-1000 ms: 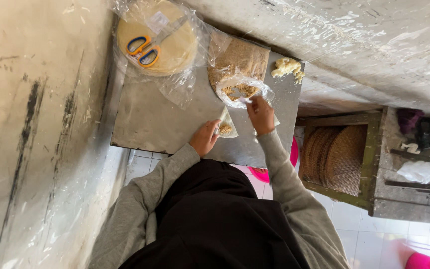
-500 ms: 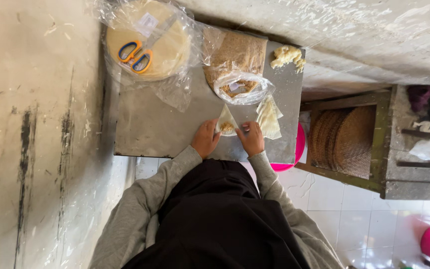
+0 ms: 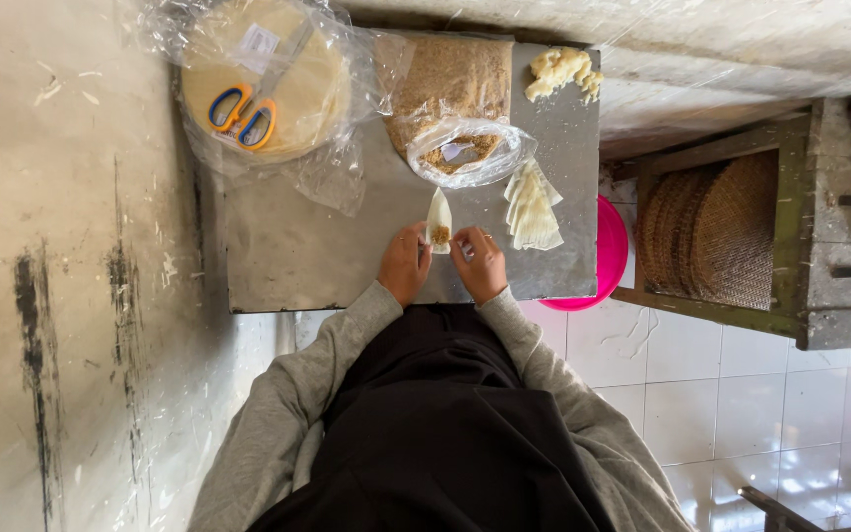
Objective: The person folds small wrappers into triangle shapes. The person picks up a wrapper from a stack, places a small amount of brown filling inside from a bag, and then folds the edges together to seal it, repeating this for many wrappers.
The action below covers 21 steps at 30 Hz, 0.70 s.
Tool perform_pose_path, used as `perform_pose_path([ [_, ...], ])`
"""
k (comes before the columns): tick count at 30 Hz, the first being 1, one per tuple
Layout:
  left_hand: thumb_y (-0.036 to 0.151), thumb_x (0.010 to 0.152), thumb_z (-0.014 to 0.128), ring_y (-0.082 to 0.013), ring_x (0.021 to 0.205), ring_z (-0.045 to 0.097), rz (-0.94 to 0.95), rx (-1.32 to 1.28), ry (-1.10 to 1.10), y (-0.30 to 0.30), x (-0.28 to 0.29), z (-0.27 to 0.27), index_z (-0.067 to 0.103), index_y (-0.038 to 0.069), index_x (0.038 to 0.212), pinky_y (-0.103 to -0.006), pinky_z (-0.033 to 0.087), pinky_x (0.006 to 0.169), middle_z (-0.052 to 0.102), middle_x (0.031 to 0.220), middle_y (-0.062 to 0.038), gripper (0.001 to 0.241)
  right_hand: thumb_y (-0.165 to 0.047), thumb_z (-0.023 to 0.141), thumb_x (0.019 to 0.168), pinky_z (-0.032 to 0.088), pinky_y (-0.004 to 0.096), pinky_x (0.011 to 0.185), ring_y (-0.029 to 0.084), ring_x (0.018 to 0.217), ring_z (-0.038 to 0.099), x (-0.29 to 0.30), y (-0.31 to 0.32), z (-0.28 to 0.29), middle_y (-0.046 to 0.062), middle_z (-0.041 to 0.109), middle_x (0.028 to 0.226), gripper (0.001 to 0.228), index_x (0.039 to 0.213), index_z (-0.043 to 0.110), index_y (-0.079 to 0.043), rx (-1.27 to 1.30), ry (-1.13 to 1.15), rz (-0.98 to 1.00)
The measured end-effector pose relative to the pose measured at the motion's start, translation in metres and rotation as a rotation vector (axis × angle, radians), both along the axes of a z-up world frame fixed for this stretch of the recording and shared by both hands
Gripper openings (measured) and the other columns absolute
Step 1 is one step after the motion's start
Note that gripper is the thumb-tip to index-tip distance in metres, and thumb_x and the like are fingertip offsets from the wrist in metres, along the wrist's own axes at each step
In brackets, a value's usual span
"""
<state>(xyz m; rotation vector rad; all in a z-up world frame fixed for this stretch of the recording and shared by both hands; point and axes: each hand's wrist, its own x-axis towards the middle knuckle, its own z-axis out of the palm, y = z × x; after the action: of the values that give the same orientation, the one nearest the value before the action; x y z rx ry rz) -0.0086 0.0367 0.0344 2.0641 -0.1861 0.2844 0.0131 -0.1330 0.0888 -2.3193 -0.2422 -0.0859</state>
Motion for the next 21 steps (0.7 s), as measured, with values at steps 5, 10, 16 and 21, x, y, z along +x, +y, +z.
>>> perform_pose_path([
  [5,0.008,0.089,0.074,-0.0323,0.095,0.063,-0.019,-0.08,0.05,0.0,0.001,0.013,0.052,0.003,0.137,-0.0434,0.051,0.085,0.065,0.104,-0.013,0.053,-0.006,0.074,0.092,0.059,0.032,0.07,0.019,0.079,0.072,0.002,-0.007,-0.007,0.008,0.072,0.094,0.018,0.107,0.064,-0.003,0.062,0.011,-0.055],
  [10,0.009,0.081,0.077,-0.0358,0.107,0.061,-0.091,-0.013,0.031,0.004,0.002,0.015,0.05,0.002,0.137,-0.0453,0.049,0.092,0.064,0.113,-0.015,0.063,-0.009,0.077,0.09,0.056,0.038,0.081,0.027,0.092,0.073,-0.002,-0.008,-0.007,0.008,0.075,0.1,0.024,0.111,0.067,-0.004,-0.076,-0.155,0.063],
  [16,0.0,0.078,0.072,-0.0363,0.113,0.06,-0.246,0.02,0.054,0.016,0.01,0.001,0.061,0.006,0.117,-0.0448,0.048,0.099,0.065,0.115,-0.013,0.042,-0.009,0.076,0.094,0.054,0.041,0.091,0.029,0.099,0.072,-0.004,-0.017,-0.014,0.008,0.076,0.107,0.021,0.114,0.068,-0.007,-0.085,-0.147,0.163],
  [21,0.0,0.085,0.071,-0.031,0.102,0.062,-0.249,0.09,-0.01,0.015,0.02,0.0,0.069,0.007,0.106,-0.0421,0.051,0.09,0.069,0.108,-0.006,0.021,-0.011,0.08,0.087,0.056,0.039,0.089,0.031,0.102,0.071,-0.002,-0.028,-0.014,0.011,0.072,0.112,0.031,0.115,0.069,-0.006,-0.007,-0.068,0.244],
])
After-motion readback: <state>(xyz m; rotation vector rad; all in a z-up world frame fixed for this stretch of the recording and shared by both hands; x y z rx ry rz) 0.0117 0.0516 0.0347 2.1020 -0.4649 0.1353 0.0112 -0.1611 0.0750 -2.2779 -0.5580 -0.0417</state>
